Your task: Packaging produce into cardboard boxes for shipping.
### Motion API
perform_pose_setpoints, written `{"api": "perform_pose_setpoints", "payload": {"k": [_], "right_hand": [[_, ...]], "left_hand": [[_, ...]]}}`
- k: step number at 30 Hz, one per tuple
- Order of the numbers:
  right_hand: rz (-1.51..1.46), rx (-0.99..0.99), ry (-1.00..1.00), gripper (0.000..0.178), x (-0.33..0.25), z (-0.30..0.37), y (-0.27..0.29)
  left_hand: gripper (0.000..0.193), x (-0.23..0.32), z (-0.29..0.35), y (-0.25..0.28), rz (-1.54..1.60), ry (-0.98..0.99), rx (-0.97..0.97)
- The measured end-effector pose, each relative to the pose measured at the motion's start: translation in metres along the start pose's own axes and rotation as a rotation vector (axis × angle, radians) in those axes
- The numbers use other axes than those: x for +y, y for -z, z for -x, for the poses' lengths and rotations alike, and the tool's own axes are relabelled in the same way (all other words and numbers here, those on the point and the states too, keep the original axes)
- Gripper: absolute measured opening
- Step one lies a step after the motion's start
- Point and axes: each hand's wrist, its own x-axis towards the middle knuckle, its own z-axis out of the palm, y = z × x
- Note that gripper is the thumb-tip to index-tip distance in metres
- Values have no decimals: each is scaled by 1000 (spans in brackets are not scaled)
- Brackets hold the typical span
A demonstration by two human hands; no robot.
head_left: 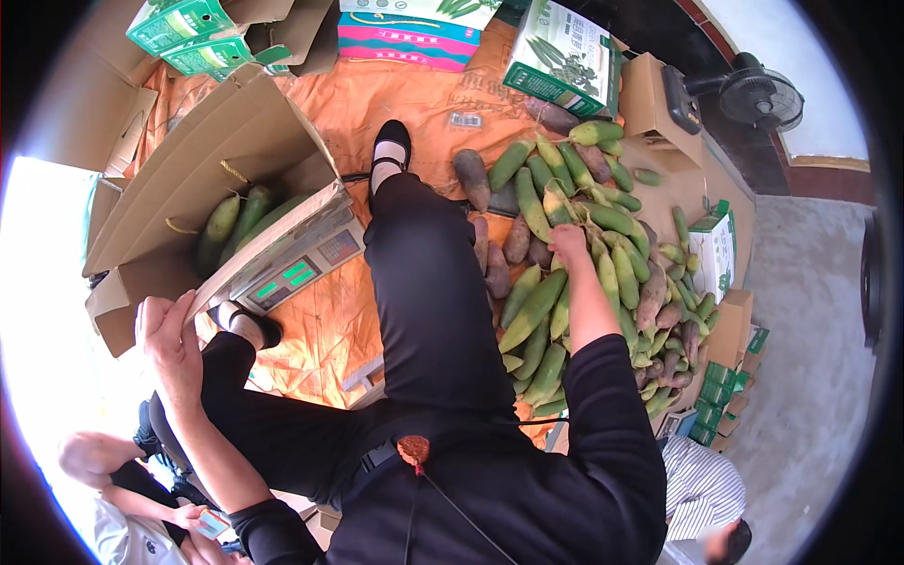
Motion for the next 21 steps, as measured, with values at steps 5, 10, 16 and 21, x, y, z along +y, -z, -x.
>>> {"api": "perform_pose_setpoints", "payload": {"k": [5, 10, 16, 21], "right_hand": [[50, 75, 22, 43, 27, -4, -35], [121, 155, 181, 52, 70, -44, -22], [534, 461, 167, 70, 67, -47, -55], [688, 66, 9, 47, 10, 4, -52]], "left_hand": [[27, 1, 1, 3, -37, 1, 9], [31, 6, -9, -7, 5, -18, 20], [34, -5, 0, -7, 21, -39, 27], [33, -7, 2, -4, -5, -37, 23]]}}
